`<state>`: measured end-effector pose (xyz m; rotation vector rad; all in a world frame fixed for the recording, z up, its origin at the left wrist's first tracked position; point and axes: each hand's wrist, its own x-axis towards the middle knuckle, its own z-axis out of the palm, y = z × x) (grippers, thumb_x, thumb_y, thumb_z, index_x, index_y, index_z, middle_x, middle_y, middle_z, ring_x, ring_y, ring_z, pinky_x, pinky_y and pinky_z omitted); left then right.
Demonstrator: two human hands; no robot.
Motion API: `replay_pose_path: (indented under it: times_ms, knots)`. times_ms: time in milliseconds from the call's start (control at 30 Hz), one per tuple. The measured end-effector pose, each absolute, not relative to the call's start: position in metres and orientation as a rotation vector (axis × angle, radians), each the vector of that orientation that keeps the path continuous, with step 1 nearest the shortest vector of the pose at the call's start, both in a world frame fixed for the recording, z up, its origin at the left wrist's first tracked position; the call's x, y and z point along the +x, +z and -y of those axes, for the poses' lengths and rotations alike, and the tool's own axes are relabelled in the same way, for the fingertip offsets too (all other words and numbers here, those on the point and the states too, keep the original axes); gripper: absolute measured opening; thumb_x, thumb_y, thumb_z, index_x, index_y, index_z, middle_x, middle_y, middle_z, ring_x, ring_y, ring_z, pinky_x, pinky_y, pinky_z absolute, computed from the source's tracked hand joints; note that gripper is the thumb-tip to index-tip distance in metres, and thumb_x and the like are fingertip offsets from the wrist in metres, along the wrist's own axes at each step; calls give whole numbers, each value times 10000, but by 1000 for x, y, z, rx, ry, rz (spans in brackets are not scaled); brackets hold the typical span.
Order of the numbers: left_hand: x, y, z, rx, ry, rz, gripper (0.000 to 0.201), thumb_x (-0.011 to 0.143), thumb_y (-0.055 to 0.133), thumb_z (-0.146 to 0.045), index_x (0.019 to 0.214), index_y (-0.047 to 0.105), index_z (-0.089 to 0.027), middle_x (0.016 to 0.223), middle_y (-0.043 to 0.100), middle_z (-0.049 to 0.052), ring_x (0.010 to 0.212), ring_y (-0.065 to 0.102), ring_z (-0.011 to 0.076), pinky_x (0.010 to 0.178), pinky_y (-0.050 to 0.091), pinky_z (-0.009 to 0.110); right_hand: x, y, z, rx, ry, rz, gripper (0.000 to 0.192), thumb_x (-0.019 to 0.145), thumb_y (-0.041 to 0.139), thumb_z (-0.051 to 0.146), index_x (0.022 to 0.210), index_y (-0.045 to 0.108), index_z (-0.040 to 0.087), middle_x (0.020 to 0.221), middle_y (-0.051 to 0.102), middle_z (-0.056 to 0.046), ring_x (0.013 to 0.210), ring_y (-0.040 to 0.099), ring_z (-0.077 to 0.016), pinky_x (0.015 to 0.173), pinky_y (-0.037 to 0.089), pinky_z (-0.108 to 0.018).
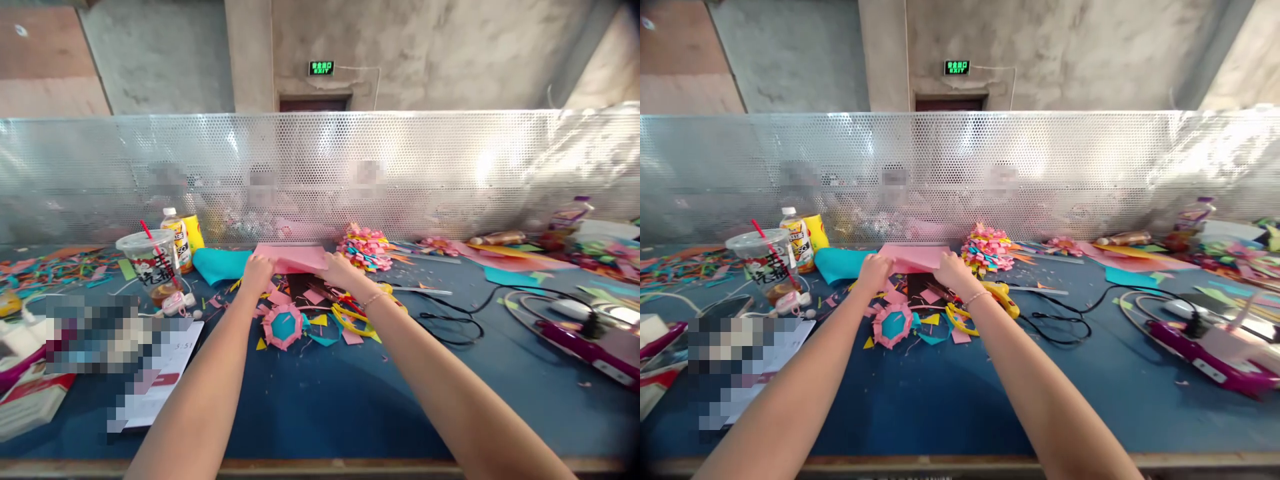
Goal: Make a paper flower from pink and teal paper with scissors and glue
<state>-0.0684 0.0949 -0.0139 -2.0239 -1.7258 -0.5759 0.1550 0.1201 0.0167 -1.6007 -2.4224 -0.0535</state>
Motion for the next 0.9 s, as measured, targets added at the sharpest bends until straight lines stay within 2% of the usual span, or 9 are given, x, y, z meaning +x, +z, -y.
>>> replay_pose_path:
  times_ms: [100,200,300,400,533,667,800,900]
  knots:
    - [-71,-1,-97,-1922,-918,1914,222,798,427,-224,826,637,-156,819,658,118,867,594,222,804,405,335,166,24,-100,-1622,-125,2320,382,833,430,313,1174,486,149,1171,491,-170,1094,475,-285,865,383,-367]
    - [-73,12,-97,-1923,-1406,2052,166,732,482,-219,743,636,-160,767,667,61,769,601,178,693,426,262,165,20,-87,-1634,-106,2343,404,801,481,321,1171,522,167,1170,520,-144,1094,470,-285,845,393,-362]
    - [-72,20,-88,-1871,-1896,2214,129,679,532,-228,708,630,-149,658,639,28,655,589,143,574,417,221,158,9,-80,-1626,-88,2413,445,733,562,349,1147,563,188,1169,546,-111,1089,467,-288,831,397,-373]
    - [-71,18,-74,-1770,-2228,2375,115,637,578,-221,705,615,-137,576,588,6,525,543,102,469,377,189,152,-7,-76,-1566,-164,2497,385,732,565,322,1093,602,193,1109,590,-99,1078,470,-287,835,382,-399]
    - [-69,3,-63,-1725,-2219,2423,70,627,580,-195,644,584,-127,484,514,-18,432,476,76,443,367,185,149,-23,-77,-1416,-348,2575,264,807,444,170,979,644,174,994,641,-99,1024,509,-260,819,376,-370]
    - [-68,-14,-61,-1708,-2097,2470,63,626,567,-193,596,574,-138,430,482,-25,403,462,92,451,369,210,147,-26,-83,-1367,-434,2581,255,850,390,147,892,642,138,937,648,-123,925,570,-229,783,392,-319]
    - [-70,-21,-60,-1730,-1971,2443,78,619,553,-168,546,576,-155,465,532,0,539,555,145,526,391,227,139,-22,-83,-1349,-371,2550,249,867,393,160,972,618,144,979,641,-117,929,590,-186,787,406,-255]
    - [-72,-23,-60,-1771,-1715,2404,107,658,521,-163,582,596,-161,572,608,33,682,599,176,611,412,239,133,-22,-80,-1307,-277,2540,277,873,388,154,1019,623,151,998,648,-116,964,588,-167,818,410,-226]
